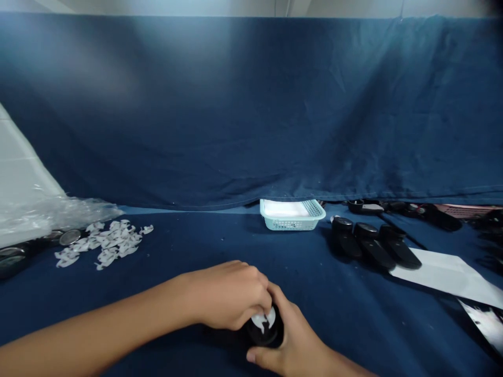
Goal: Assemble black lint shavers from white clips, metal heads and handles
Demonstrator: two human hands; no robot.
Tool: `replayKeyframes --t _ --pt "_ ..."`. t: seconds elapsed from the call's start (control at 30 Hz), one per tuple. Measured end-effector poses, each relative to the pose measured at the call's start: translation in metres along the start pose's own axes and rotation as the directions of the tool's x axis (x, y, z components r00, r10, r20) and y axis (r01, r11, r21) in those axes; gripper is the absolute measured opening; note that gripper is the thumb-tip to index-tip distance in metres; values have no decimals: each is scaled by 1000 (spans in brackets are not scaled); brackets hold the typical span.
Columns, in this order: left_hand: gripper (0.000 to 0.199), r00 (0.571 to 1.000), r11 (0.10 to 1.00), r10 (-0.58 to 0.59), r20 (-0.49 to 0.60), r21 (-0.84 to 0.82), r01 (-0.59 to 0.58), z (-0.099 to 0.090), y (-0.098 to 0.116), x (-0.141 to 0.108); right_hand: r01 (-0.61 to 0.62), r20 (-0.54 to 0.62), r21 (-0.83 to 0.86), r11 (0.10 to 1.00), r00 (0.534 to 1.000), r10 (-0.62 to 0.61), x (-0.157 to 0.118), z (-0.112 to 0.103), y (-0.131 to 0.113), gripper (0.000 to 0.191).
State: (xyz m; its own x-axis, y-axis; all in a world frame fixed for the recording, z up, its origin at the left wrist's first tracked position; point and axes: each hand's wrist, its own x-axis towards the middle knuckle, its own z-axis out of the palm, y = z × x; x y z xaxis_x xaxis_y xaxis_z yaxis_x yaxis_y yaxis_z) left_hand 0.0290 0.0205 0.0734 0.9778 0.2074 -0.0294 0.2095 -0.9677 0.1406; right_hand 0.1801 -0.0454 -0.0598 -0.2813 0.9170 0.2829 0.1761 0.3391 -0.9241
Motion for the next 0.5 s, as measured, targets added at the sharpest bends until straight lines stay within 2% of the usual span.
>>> replayKeyframes --t 0.1,0.2,0.37,0.5 --pt "15 993 998 25 112 60 -32 -2 2 8 13 -4 -7 1000 1000 -13 0 1 1 82" --pt "14 987 989 55 154 125 -75 -3 4 14 14 -13 3 1000 1000 -14 -1 2 4 80" --pt "18 982 974 73 174 199 -107 1 7 20 36 -28 18 999 999 -35 -1 2 8 89" --pt "20 984 977 95 153 175 -122 7 5 20 12 -20 30 999 1000 -11 -2 1 2 85"
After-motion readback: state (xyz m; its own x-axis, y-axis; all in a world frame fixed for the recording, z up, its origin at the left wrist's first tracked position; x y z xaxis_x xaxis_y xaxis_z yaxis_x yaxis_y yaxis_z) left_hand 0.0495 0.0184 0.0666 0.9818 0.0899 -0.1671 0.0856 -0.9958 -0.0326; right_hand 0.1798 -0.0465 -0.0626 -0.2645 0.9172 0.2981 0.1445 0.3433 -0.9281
